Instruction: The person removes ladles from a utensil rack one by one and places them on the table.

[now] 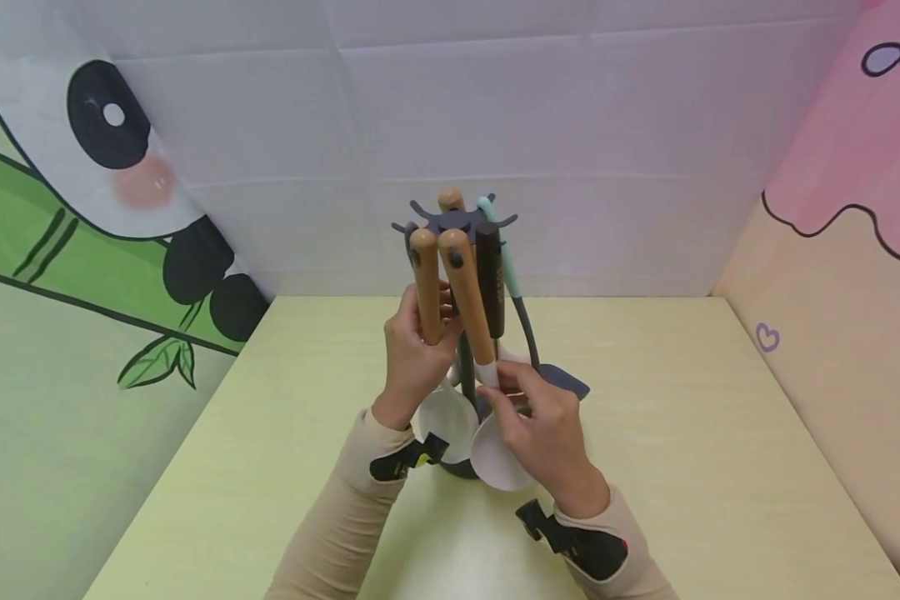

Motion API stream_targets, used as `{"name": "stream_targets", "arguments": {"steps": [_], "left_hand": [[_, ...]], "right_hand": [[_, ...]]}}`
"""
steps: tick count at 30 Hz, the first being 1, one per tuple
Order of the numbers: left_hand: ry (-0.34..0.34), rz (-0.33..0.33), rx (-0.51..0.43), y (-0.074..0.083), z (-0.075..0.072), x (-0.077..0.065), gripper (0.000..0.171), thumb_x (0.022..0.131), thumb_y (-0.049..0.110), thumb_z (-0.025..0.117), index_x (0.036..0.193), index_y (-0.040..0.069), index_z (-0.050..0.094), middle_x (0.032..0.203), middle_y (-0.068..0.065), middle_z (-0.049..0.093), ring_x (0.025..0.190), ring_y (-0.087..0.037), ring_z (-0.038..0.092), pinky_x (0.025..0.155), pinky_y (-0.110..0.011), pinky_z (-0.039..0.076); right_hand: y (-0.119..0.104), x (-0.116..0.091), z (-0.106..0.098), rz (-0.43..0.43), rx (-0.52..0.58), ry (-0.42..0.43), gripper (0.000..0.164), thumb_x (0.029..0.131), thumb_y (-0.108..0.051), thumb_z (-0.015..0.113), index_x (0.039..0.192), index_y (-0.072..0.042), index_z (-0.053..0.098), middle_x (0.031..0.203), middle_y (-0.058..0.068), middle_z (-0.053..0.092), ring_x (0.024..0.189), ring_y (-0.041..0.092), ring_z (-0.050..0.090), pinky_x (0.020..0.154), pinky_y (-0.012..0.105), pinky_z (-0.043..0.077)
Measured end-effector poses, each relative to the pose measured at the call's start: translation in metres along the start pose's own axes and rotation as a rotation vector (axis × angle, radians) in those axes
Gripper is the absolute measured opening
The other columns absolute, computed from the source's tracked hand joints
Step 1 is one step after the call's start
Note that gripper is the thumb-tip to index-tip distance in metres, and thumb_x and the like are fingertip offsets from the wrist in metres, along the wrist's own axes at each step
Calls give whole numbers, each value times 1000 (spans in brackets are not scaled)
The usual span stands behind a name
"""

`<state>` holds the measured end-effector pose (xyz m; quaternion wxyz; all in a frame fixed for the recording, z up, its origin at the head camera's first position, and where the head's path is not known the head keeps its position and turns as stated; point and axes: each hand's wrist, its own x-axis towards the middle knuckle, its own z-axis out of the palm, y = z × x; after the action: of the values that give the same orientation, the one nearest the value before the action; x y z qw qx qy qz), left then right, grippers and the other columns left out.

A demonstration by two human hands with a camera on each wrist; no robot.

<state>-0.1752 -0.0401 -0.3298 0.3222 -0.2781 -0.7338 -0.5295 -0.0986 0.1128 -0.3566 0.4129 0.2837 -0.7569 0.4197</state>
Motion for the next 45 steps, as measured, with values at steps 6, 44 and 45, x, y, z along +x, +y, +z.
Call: {"name": "stream_targets", "arguments": {"steps": [6,44,45], "left_hand": [[-2,-11,4,-1,-1,0,35,81,-4,73,110,-9,54,89,-21,67,81,-34,71,70,-44,59],[12,-21,-23,-1,-4,0,36,81,-2,75,110,-9,55,91,-22,68,83,-34,70,69,-44,59],[11,-22,-24,-1,-4,0,36,81,-2,75,110,-9,54,91,-22,68,84,-34,70,69,-44,59]], "right_hand": [[-4,-2,-2,-3,4,-14,38,96,-30,67,100,8,67,85,15,73,65,23,72,58,23,57],[5,-12,-46,82,-139,137,56,95,-44,64,95,11,69,79,20,71,83,-15,61,67,7,49],[6,-12,-47,94,-152,141,57,94,-46,64,95,11,69,79,20,71,84,-17,60,67,6,48]]}}
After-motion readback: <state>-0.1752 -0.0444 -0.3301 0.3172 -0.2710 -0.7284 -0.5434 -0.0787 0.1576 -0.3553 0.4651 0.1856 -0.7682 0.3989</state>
